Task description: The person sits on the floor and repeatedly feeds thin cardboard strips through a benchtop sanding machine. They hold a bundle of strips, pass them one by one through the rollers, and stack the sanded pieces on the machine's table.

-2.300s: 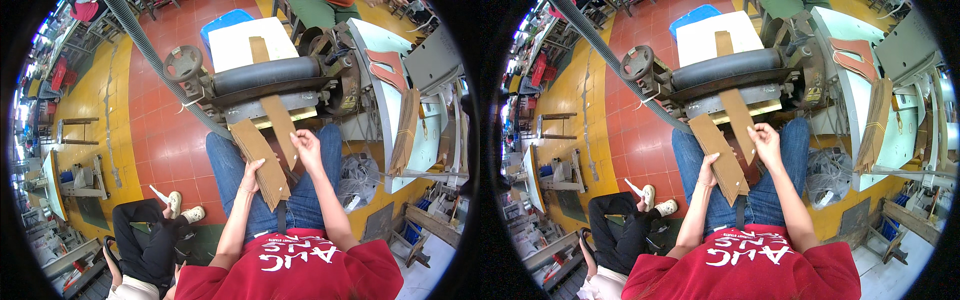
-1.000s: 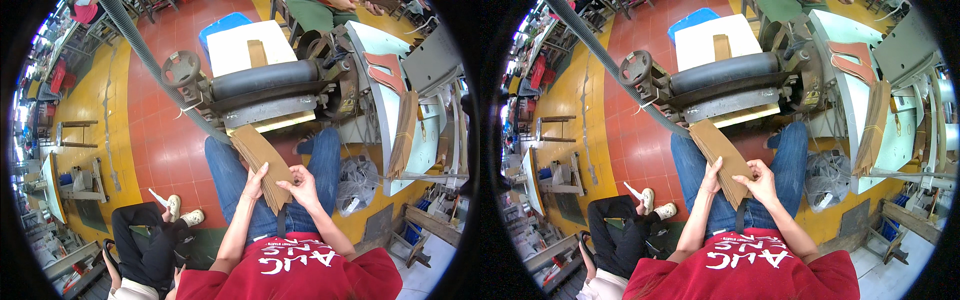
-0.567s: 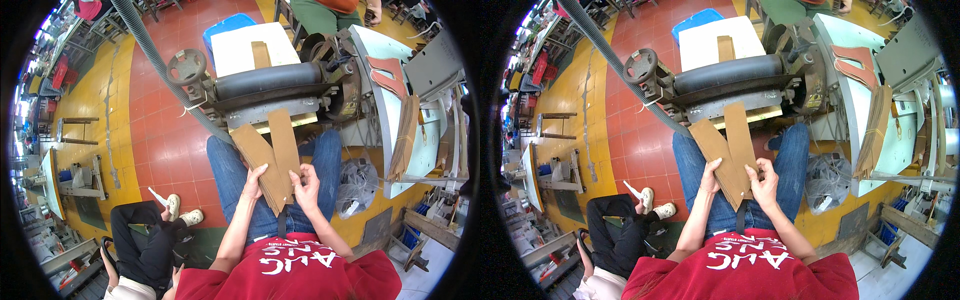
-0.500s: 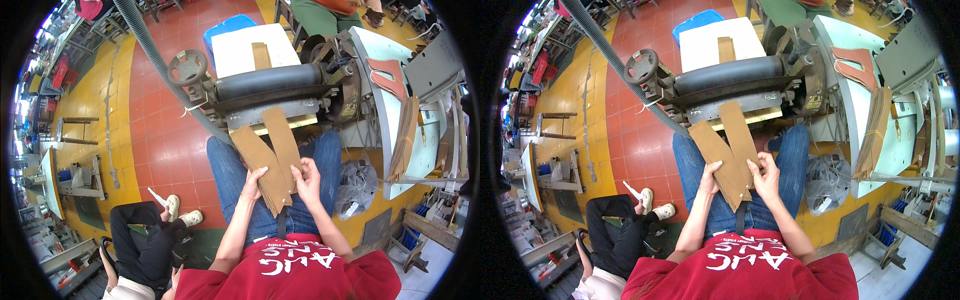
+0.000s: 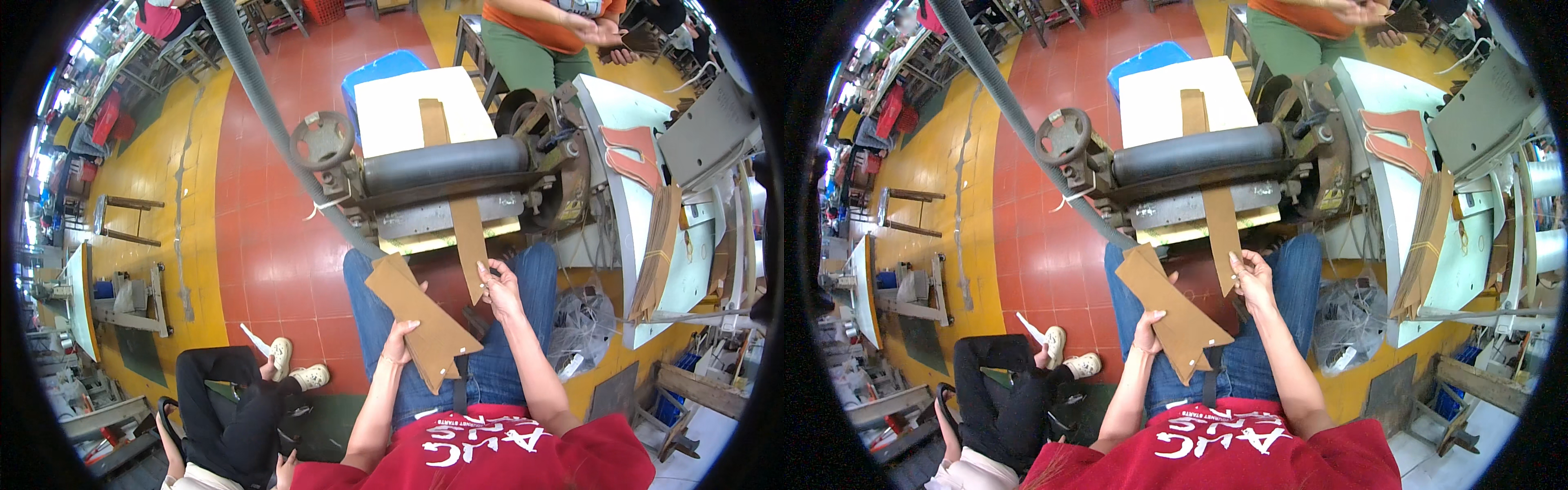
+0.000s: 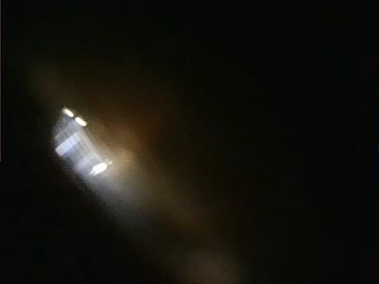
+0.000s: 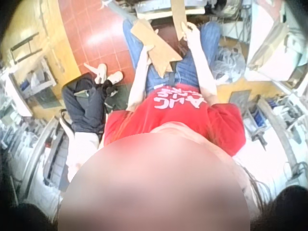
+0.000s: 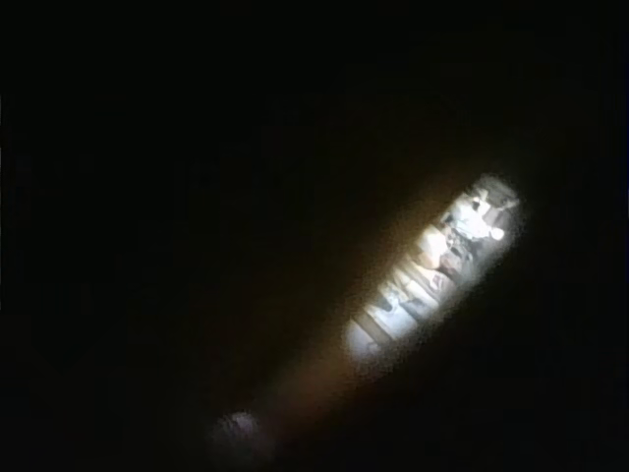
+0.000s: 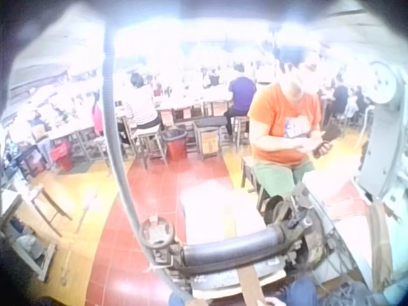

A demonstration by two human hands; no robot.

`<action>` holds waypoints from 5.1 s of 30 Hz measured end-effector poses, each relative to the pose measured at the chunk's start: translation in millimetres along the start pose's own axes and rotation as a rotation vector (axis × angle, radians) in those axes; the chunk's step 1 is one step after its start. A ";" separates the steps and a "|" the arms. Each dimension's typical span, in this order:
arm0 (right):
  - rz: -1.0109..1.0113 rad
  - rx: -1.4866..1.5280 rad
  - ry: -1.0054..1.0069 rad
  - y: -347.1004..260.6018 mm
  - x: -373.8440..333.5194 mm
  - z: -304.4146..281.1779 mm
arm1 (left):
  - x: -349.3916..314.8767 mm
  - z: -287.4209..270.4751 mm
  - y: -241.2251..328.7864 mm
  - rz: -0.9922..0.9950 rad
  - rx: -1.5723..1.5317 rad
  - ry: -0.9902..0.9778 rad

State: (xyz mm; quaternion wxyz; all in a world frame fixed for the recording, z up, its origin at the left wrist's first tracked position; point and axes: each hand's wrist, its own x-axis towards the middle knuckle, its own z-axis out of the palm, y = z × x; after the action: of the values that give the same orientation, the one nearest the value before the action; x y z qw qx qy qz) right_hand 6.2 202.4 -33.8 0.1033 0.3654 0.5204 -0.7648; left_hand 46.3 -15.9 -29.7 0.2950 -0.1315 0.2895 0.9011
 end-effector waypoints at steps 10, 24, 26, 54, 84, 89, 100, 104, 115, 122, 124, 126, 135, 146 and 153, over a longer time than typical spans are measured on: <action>0.094 -0.009 0.039 9.0 31.5 -9.6 | -33.9 -57.1 29.5 0.131 -0.300 0.065; -0.027 -1.582 -0.271 60.0 9.7 -36.8 | -6.0 -81.6 53.8 0.338 -0.302 0.517; -0.039 -1.529 -0.223 58.6 12.3 -36.7 | -6.5 -79.1 55.1 0.346 -0.253 0.536; -0.091 -0.716 -0.551 -15.5 -66.5 52.6 | -35.8 23.6 41.5 0.237 0.202 0.457; 0.247 0.359 0.027 24.0 -23.9 14.3 | -26.8 42.2 36.1 0.103 0.220 0.224; 0.390 0.051 -0.166 33.3 -39.3 -3.8 | -15.9 41.7 31.9 0.026 0.238 0.192; -0.161 -0.552 -0.548 -25.9 -63.1 25.4 | 1.4 43.9 24.5 0.048 0.157 0.215; -0.174 -0.442 -0.420 -27.9 -67.9 28.0 | 9.9 56.2 21.7 0.094 0.156 0.249; -0.253 -0.273 -0.223 -17.0 -79.5 22.4 | 22.7 58.0 11.3 0.153 0.154 0.196; -0.436 -0.388 -0.062 -17.7 -68.2 16.1 | 20.4 53.5 23.7 0.195 0.052 0.136; -0.364 -0.360 -0.023 -19.0 -46.2 8.2 | 16.2 53.7 26.4 0.212 -0.015 0.043; -0.179 -0.194 -0.004 -14.4 -25.3 3.0 | 10.9 52.9 26.8 0.199 0.023 0.092; -0.240 -0.079 0.099 -19.9 32.4 27.5 | -5.2 41.2 22.5 0.171 0.046 0.126; -0.004 -0.140 -0.482 23.7 -73.0 -14.9 | 2.6 41.3 11.0 0.105 0.023 0.043; -0.275 -0.522 -0.334 4.8 -90.8 7.9 | 4.6 41.8 2.2 0.150 0.096 0.148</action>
State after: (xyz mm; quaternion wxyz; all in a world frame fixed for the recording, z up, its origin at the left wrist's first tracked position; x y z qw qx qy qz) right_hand 69.8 173.2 24.8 0.1733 0.1227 0.7188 -0.6620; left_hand 38.6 9.8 2.8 0.2105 -0.1614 0.3623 0.8935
